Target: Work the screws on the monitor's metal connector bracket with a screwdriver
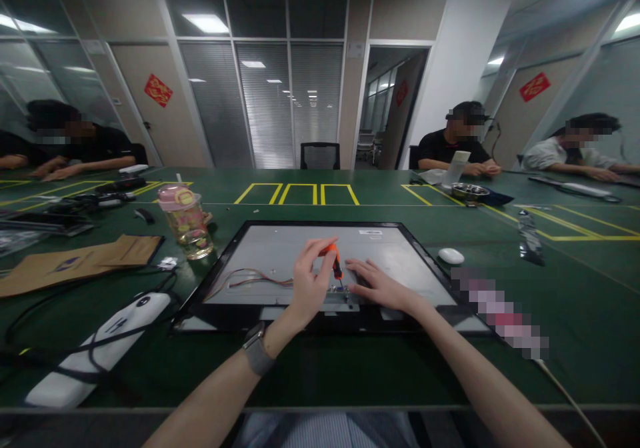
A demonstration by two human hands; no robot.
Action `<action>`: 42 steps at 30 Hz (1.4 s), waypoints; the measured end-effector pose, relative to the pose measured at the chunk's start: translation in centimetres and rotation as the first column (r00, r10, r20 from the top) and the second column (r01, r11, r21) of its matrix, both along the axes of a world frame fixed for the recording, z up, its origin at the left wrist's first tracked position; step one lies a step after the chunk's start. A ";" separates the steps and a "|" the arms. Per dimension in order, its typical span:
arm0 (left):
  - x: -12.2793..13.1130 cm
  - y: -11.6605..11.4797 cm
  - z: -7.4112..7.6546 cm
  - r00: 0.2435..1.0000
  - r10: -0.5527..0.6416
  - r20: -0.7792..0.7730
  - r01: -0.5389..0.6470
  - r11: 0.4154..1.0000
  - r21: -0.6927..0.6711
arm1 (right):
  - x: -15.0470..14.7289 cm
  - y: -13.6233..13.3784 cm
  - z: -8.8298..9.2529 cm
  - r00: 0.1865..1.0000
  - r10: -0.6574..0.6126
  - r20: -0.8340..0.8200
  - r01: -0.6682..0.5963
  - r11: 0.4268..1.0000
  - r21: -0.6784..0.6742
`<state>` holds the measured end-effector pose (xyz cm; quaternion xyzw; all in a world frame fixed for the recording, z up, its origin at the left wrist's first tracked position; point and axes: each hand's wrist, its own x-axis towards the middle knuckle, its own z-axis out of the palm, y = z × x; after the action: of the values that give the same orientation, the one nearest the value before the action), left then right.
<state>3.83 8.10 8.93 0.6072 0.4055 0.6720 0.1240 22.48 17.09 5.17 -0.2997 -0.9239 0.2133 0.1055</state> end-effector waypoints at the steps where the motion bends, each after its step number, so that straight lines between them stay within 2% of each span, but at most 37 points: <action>1: 0.0 0.1 -0.1 1.000 0.031 -0.003 -0.031 0.999 0.015 | 0.0 0.0 0.0 1.000 0.001 0.002 -0.001 1.000 0.003; 4: 0.1 0.1 -0.4 0.996 0.092 -0.006 -0.092 0.995 0.040 | 0.0 0.0 0.1 1.000 0.009 0.007 -0.009 1.000 0.006; 11: 0.1 0.1 -0.3 0.993 0.116 -0.008 -0.115 0.993 0.022 | 0.0 0.0 0.0 1.000 -0.001 0.004 0.001 1.000 -0.002; 18: -0.1 0.2 -0.1 0.997 -0.077 0.016 0.078 0.997 -0.026 | 0.1 0.3 -0.4 1.000 0.009 -0.012 -0.009 1.000 -0.007; 24: 0.0 0.4 -0.3 0.999 0.009 -0.039 -0.008 0.999 0.036 | 0.1 0.2 -0.3 1.000 0.013 -0.008 -0.013 1.000 -0.004; 27: 0.2 0.3 -0.2 1.000 0.008 -0.028 -0.007 1.000 0.028 | 0.2 0.2 -0.3 1.000 0.011 -0.010 -0.011 1.000 -0.004; 34: 0.1 0.1 0.0 0.987 -0.159 0.019 0.160 0.986 -0.053 | 0.1 0.2 -0.2 1.000 0.014 -0.020 -0.014 1.000 -0.007; 39: 0.1 0.3 -0.3 0.999 -0.037 -0.006 0.037 0.999 0.017 | 0.1 0.1 0.0 1.000 0.018 -0.020 -0.019 1.000 -0.007; 42: 0.2 0.2 -0.2 1.000 -0.004 -0.001 0.004 1.000 0.026 | 0.1 0.1 0.0 1.000 0.017 -0.016 -0.017 1.000 -0.009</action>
<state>4.01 8.29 8.71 0.6100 0.3956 0.6765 0.1174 22.62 17.19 5.13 -0.2908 -0.9245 0.2206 0.1098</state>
